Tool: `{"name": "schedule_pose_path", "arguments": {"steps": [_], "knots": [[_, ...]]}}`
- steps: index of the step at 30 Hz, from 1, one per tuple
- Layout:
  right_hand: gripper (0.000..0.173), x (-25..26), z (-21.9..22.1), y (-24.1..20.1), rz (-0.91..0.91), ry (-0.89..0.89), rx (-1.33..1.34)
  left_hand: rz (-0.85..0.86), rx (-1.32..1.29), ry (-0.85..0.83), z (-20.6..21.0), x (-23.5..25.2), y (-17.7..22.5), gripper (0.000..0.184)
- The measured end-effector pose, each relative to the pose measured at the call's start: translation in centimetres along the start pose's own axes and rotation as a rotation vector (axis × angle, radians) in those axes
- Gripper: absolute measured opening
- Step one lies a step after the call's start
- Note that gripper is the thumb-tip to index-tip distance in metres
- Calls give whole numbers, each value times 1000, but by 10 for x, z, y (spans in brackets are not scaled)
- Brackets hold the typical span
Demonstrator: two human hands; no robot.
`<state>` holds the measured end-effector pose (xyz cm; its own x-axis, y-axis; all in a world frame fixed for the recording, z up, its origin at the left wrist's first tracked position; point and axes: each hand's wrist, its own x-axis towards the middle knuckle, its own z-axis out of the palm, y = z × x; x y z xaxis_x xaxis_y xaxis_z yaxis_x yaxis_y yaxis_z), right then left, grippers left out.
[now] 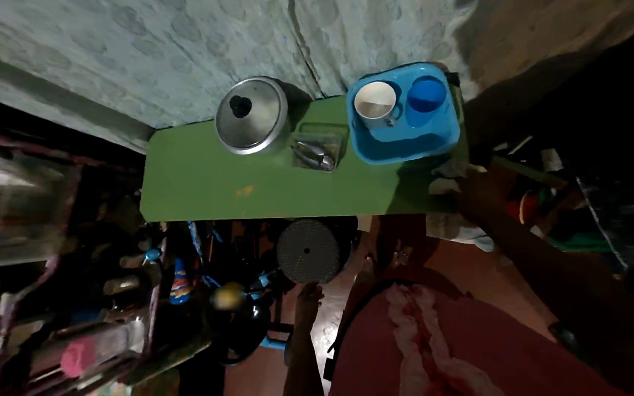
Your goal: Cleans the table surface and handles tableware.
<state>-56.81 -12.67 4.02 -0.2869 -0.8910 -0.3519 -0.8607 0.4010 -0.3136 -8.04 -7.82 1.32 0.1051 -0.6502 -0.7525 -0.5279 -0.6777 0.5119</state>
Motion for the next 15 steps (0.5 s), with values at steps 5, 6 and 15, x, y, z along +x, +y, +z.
{"name": "schedule_pose_path", "arguments": {"steps": [5, 6, 15], "knots": [[46, -25, -21, -28, -71, 10, 142, 88, -32, 51, -9, 18, 47, 38], [48, -29, -24, -37, -91, -11, 155, 110, -67, 45, -10, 24, 60, 38], [60, -12, -29, -76, -4, 95, 61, 322, -342, 81, -32, 81, 191, 33]]}}
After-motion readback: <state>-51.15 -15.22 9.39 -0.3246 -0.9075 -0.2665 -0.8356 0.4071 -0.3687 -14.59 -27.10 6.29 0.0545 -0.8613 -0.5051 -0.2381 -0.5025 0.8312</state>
